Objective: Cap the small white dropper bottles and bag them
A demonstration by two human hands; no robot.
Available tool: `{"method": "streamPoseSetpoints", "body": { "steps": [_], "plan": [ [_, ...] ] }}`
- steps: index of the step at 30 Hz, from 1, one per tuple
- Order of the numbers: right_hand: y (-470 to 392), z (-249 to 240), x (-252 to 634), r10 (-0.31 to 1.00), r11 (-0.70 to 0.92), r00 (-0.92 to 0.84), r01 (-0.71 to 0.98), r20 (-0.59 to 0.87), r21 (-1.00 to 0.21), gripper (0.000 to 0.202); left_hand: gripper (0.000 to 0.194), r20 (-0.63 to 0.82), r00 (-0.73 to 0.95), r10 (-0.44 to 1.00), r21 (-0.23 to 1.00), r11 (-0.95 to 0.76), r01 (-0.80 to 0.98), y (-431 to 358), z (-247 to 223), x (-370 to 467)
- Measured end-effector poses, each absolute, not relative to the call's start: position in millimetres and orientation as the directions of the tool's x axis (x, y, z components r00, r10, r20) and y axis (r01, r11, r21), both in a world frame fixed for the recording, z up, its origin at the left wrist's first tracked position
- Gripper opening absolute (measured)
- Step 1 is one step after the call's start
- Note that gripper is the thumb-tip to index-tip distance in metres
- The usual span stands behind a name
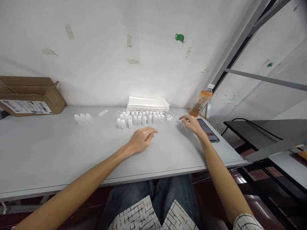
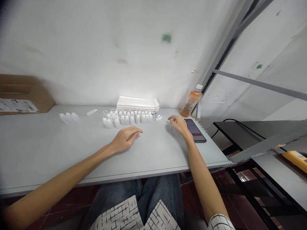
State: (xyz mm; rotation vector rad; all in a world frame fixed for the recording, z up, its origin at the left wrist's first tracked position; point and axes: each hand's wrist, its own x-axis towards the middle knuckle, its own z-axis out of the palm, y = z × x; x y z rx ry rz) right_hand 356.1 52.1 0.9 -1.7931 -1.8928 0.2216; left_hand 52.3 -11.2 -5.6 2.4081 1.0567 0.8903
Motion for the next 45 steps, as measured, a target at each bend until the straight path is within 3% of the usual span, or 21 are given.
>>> {"method": "streamPoseSetpoints", "body": {
  "steps": [5,10,17,21,28,35,45],
  "plan": [
    [52,-1,357,0.962,0.115,-0.001,0.908,0.272,-0.404,0.035,0.031,0.392,0.534,0.749,0.533,-0.658,0.532,-11,-6,52],
    [52,-2,360,0.956,0.162,-0.03,0.883,0.292,-0.44,0.029,0.031,0.387,0.545,0.744,0.522,-0.664,0.536,-12,-5,52],
    [50,5,357,0.947,0.143,0.069,0.784,0.313,-0.605,0.025,0.031,0.398,0.552,0.733,0.507,-0.677,0.534,-12,-6,52],
    [44,12,350,0.945,0.209,0.086,0.581,0.314,-0.787,0.033,0.032,0.37,0.524,0.767,0.577,-0.632,0.518,-14,-3,54],
    [24,23,319,0.969,0.234,-0.144,0.299,0.199,-0.925,0.037,0.029,0.325,0.453,0.83,0.731,-0.524,0.437,-11,1,56],
    [16,6,284,0.898,0.134,-0.439,0.26,0.006,-0.956,0.034,0.027,0.264,0.456,0.85,0.676,-0.5,0.542,-5,-10,55],
    [7,1,258,0.88,0.157,-0.473,0.193,0.048,-0.969,0.027,0.054,0.289,0.469,0.835,0.642,-0.532,0.552,-8,-11,55]
  ]
}}
